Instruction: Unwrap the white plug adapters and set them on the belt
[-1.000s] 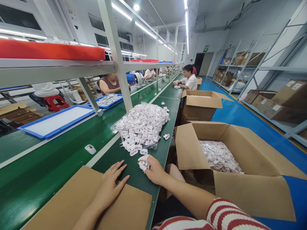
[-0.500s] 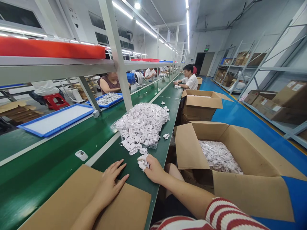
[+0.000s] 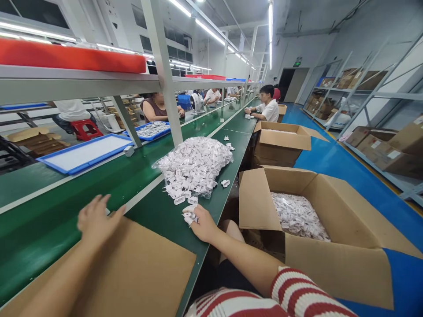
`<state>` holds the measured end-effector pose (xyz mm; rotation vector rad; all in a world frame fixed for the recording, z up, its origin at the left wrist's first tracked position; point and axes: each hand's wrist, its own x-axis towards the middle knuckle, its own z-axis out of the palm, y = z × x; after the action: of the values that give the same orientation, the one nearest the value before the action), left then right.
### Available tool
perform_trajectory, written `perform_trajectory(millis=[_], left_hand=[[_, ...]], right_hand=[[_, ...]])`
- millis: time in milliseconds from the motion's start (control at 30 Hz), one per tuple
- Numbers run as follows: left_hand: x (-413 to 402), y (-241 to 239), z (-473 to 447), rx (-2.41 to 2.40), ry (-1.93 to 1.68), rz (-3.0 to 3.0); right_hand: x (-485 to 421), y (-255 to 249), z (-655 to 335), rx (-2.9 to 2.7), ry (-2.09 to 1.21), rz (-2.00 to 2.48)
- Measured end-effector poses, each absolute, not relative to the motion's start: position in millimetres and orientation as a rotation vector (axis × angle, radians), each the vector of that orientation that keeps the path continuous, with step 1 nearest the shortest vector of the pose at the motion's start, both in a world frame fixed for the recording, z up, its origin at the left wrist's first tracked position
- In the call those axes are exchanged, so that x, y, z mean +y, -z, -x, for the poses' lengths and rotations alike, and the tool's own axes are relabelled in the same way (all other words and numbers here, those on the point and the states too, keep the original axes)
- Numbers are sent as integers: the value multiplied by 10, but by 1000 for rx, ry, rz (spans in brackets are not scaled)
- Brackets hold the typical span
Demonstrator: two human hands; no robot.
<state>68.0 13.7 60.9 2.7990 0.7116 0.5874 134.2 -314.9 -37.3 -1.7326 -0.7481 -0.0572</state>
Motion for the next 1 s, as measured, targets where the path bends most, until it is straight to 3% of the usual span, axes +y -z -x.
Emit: perform_trajectory(millis=[100, 233, 400, 533, 667, 867, 1000], left_hand=[[574, -718, -680, 1023, -393, -2780], [909, -677, -678, 1016, -71, -2736], [919, -765, -654, 1125, -54, -2715], [602, -1003, -589, 1133, -225, -2714], [-1, -1075, -396, 809, -267, -2738], [-654, -599, -35, 448, -107, -2772], [-774, -375, 83, 369, -192, -2784]], right_hand=[[-3151, 359, -1342, -752, 57, 1755], [-3151, 346, -1344, -755, 60, 1781], [-3143, 341, -1349, -754, 59, 1800], [-3147, 334, -1340, -758, 86, 1786], [-3154, 365, -1316, -735, 110, 1757], [-3168, 402, -1262, -711, 140, 1767], [-3179, 387, -1251, -783, 99, 1801]])
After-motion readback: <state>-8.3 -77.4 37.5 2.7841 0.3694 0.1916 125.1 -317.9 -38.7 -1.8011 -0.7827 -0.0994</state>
